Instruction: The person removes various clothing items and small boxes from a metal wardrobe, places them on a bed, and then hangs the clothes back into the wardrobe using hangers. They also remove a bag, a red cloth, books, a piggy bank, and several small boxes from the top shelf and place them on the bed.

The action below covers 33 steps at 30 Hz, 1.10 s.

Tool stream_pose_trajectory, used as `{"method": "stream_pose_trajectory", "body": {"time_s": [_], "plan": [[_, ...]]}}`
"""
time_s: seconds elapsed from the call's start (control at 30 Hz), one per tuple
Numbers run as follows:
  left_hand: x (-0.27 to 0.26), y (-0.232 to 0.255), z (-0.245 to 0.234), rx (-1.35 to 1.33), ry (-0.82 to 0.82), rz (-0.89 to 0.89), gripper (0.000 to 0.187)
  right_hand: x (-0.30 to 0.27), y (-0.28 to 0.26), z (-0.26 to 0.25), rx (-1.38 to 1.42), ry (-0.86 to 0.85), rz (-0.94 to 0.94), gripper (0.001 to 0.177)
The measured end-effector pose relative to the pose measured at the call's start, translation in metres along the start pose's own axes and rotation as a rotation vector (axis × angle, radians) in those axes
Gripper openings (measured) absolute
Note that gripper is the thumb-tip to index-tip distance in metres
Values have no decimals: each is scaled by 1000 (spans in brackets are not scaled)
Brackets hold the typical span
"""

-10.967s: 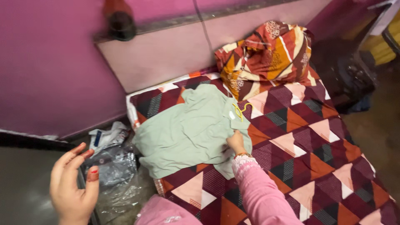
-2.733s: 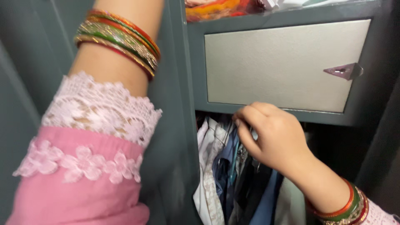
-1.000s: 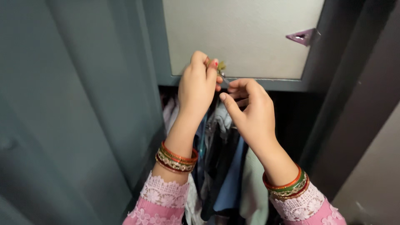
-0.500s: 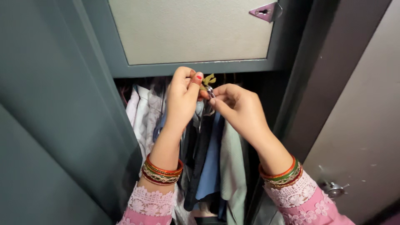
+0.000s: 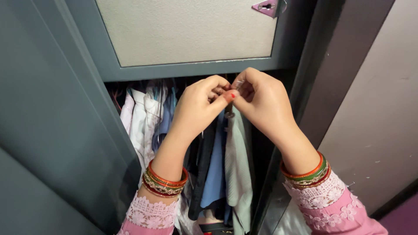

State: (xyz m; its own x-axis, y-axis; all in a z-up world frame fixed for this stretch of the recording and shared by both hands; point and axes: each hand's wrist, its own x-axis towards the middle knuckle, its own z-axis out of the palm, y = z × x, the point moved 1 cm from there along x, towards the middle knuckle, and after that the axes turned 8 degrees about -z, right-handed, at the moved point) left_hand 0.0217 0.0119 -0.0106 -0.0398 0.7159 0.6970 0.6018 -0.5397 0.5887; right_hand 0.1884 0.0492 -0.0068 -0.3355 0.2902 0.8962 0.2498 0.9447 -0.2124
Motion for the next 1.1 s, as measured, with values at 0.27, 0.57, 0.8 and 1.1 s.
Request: {"method": "stream_pose_trajectory", "body": {"time_s": [0.27,0.57,0.8,1.1], "plan": [[12,3,15,269,248,158,19,-1,-7,4,-245,89,-191,31],[75,-5,35,-284,245,-59,39,2,5,-8,-288,206,-289,28],[93,7,29,358,461,347,35,31,20,-55,-663,343,-604,14],[99,-27,5,910,451,766,50,66,38,-80,-1094,243,-696,13]]}}
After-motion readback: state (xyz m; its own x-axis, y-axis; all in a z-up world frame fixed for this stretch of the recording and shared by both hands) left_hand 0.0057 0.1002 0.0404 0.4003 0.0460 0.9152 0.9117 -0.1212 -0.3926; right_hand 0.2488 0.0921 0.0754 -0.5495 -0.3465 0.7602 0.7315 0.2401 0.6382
